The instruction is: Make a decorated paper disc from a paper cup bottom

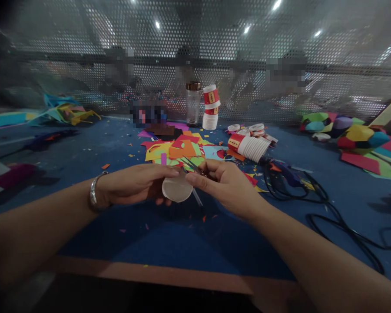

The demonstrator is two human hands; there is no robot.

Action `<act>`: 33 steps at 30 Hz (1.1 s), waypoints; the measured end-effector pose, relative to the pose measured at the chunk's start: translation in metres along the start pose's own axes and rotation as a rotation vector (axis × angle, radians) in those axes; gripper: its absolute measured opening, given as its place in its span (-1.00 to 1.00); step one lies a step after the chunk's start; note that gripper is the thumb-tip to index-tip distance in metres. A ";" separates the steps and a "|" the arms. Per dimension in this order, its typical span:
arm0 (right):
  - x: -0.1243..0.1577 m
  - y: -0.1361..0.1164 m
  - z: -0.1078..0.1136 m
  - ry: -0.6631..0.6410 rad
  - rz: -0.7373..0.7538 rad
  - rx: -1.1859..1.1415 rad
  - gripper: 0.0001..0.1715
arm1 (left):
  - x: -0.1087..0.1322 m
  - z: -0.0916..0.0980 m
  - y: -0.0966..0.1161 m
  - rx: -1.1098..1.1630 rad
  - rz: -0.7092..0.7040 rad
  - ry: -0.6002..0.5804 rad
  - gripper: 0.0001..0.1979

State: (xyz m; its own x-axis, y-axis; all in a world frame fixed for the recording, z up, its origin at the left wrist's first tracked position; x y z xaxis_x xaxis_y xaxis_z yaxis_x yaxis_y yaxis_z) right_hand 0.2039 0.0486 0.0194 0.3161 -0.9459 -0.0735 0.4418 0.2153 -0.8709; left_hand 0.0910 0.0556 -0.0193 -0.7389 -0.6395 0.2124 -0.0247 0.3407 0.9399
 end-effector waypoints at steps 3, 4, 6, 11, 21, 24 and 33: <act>0.000 0.007 -0.001 -0.006 -0.018 0.018 -0.48 | 0.002 -0.005 0.000 -0.068 0.012 -0.013 -0.68; -0.001 0.009 -0.001 -0.013 -0.028 0.027 -0.47 | 0.002 -0.006 -0.001 -0.090 0.015 -0.021 -0.67; -0.001 0.014 -0.002 -0.029 -0.045 0.058 -0.46 | 0.002 -0.009 -0.002 -0.149 0.010 -0.049 -0.66; -0.001 0.014 -0.004 -0.062 -0.059 0.087 -0.47 | 0.002 -0.011 0.001 -0.315 -0.038 -0.077 -0.64; 0.005 0.006 -0.014 -0.162 -0.050 -0.036 -0.51 | 0.006 -0.013 0.001 -0.398 -0.005 -0.102 -0.73; 0.007 0.002 -0.018 -0.224 -0.036 -0.086 -0.53 | 0.006 -0.015 0.003 -0.372 -0.045 -0.143 -0.68; 0.000 -0.007 -0.002 -0.059 0.080 0.042 -0.50 | 0.005 -0.008 0.017 -0.244 -0.175 0.003 -0.73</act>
State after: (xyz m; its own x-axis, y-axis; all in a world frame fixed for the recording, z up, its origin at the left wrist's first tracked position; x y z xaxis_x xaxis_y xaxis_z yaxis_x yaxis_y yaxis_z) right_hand 0.1994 0.0471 0.0244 0.4000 -0.9096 -0.1122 0.4477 0.3008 -0.8421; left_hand 0.0927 0.0524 -0.0002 -0.7355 -0.6762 0.0420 0.0117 0.0494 0.9987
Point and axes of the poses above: each hand's wrist, its own x-axis away from the middle knuckle, its own z-axis out of the back of the hand, y = z × x, the point moved 10 cm from there along -x, towards the middle knuckle, and after that the axes turned 8 degrees about x, right-handed, at the moved point
